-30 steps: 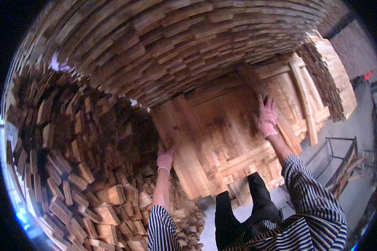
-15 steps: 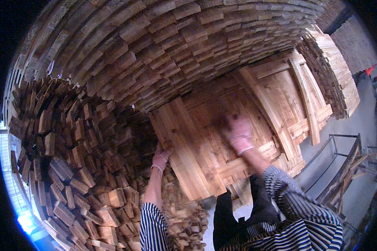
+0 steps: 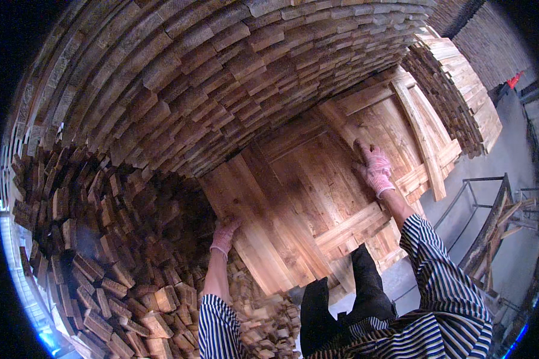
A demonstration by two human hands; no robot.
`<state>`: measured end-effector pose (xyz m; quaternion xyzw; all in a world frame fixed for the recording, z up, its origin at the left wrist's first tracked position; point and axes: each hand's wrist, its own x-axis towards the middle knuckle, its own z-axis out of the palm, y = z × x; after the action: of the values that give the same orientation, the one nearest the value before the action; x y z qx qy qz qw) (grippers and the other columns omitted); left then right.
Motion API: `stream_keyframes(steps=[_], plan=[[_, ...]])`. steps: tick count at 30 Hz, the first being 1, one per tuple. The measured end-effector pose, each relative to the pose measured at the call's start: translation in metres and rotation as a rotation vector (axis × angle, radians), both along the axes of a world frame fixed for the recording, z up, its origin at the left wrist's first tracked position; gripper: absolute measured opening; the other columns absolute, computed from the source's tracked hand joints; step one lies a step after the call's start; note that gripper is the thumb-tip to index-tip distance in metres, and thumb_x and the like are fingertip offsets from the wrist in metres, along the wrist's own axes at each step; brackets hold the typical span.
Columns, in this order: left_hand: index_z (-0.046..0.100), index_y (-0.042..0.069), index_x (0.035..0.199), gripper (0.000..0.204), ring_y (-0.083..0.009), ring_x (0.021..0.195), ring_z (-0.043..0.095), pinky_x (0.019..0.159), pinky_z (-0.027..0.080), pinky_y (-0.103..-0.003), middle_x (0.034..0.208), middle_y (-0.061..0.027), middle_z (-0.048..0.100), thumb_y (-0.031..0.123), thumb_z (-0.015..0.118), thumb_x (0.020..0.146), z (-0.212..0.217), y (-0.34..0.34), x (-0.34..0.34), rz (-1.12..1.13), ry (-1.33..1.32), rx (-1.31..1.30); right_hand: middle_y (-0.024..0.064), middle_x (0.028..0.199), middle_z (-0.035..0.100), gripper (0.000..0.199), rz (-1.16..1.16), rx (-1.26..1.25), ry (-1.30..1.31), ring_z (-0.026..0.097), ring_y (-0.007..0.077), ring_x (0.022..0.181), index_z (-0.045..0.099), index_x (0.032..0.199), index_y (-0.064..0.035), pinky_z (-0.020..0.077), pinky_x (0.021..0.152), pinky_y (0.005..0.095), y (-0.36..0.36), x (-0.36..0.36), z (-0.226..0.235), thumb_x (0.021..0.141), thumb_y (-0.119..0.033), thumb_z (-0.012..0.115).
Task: The person picks up wooden planks from a large pile and stacks them onto a growing stack. They handle the planks one by one, lifting them from the source pile and placing them in an orderly fashion on the destination stack.
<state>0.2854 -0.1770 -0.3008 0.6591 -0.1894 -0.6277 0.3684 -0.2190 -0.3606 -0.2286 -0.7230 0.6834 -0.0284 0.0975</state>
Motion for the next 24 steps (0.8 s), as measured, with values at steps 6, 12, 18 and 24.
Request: stream_keyframes(steps=[6, 12, 18, 24], plan=[[0.051, 0.005, 0.138, 0.073, -0.0254, 0.116, 0.061, 0.100, 0.052, -0.041, 0.127, -0.0084, 0.064, 0.021, 0.089, 0.077, -0.035, 0.024, 0.025, 0.160, -0.066, 0.005, 0.0171, 0.134, 0.058, 0.071, -0.076, -0.027, 0.206, 0.056, 0.0385, 0.123, 0.051, 0.148, -0.0295, 0.0510, 0.099, 0.0474, 0.029, 0.061, 0.001, 0.081, -0.031, 0.076], [0.052, 0.004, 0.138, 0.069, -0.0278, 0.115, 0.062, 0.100, 0.053, -0.042, 0.128, -0.0094, 0.064, 0.019, 0.086, 0.080, -0.020, 0.003, 0.003, 0.085, 0.061, 0.010, 0.0209, 0.134, 0.056, 0.058, 0.063, -0.164, 0.187, 0.060, 0.0385, 0.110, 0.057, 0.142, -0.0263, 0.0534, 0.086, 0.0435, 0.078, 0.122, -0.032, 0.085, -0.025, 0.067], [0.050, 0.003, 0.142, 0.074, -0.0267, 0.115, 0.061, 0.100, 0.052, -0.042, 0.128, -0.0086, 0.064, 0.021, 0.086, 0.080, 0.000, 0.000, 0.009, 0.090, -0.071, 0.067, 0.0239, 0.140, 0.052, 0.060, 0.098, 0.053, -0.215, 0.056, 0.0418, 0.119, 0.054, 0.145, -0.0215, 0.0512, 0.096, 0.0517, 0.090, 0.196, -0.083, 0.087, -0.030, 0.067], [0.046, 0.004, 0.145, 0.079, -0.0248, 0.121, 0.058, 0.102, 0.050, -0.040, 0.135, -0.0082, 0.060, 0.020, 0.086, 0.079, -0.004, 0.020, 0.012, 0.104, -0.029, -0.061, 0.0241, 0.135, 0.055, 0.062, 0.083, -0.319, 0.100, 0.059, 0.0402, 0.116, 0.048, 0.148, -0.0135, 0.0522, 0.094, 0.0490, 0.049, 0.094, -0.001, 0.093, -0.037, 0.062]])
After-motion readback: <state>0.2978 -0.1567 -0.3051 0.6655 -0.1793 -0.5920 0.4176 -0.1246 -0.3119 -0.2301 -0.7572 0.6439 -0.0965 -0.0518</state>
